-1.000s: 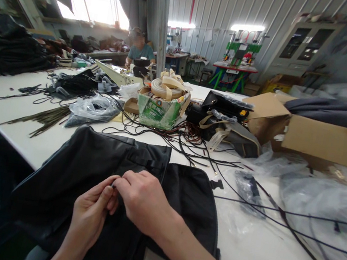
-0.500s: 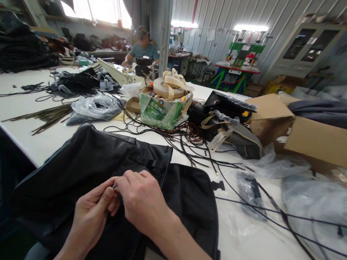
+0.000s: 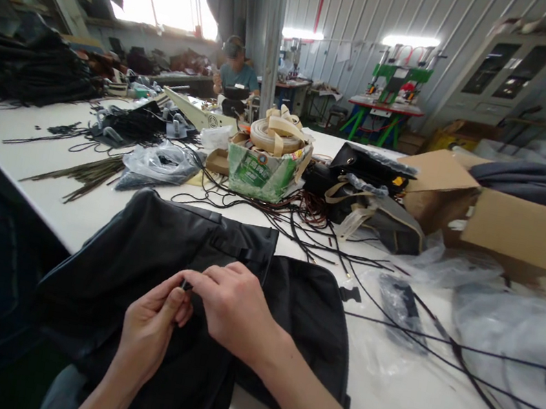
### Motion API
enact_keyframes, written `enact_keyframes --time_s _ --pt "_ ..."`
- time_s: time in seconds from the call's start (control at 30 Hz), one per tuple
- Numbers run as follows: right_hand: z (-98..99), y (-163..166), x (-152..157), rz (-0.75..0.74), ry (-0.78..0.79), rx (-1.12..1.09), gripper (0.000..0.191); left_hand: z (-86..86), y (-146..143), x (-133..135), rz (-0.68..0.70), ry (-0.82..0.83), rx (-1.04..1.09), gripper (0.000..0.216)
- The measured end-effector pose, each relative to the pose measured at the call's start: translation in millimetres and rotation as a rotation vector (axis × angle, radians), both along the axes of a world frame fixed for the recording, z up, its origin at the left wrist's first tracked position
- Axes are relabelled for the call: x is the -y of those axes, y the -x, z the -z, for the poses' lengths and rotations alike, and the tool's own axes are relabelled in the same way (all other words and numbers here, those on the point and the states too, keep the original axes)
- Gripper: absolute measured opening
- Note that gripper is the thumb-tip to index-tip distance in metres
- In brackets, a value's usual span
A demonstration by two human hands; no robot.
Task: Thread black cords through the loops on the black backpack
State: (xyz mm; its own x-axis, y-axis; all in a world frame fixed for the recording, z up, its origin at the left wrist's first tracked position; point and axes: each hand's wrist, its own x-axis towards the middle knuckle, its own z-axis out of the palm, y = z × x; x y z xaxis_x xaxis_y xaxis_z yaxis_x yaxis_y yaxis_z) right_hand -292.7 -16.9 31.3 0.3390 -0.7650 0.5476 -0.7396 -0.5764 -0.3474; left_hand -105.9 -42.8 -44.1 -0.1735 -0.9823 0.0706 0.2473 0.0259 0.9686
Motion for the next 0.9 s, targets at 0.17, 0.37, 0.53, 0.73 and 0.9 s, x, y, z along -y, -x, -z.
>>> enact_keyframes --time_s 0.17,0.37,0.53,0.73,0.9 --pt "-1.1 -2.6 -2.5 0.041 0.016 0.018 0.013 -8.0 -6.2 1.7 -0.036 0.073 0.170 0.047" --pt "0.9 -8.6 -3.1 0.065 -0.023 0.064 0.008 -16.5 -14.8 0.3 -0.067 0.154 0.287 0.049" --pt "2.5 -11.6 -2.5 0.033 -0.049 0.099 0.006 -15.5 -22.3 -1.6 -0.022 0.160 0.270 0.051" --pt "4.5 -11.9 -0.6 0.007 -0.056 0.107 0.008 -12.6 -24.6 -2.9 -0.042 0.176 0.270 0.045" --pt "6.3 -12.1 1.5 -0.017 -0.035 0.112 0.006 -14.6 -27.1 -2.0 -0.038 0.290 0.313 0.029"
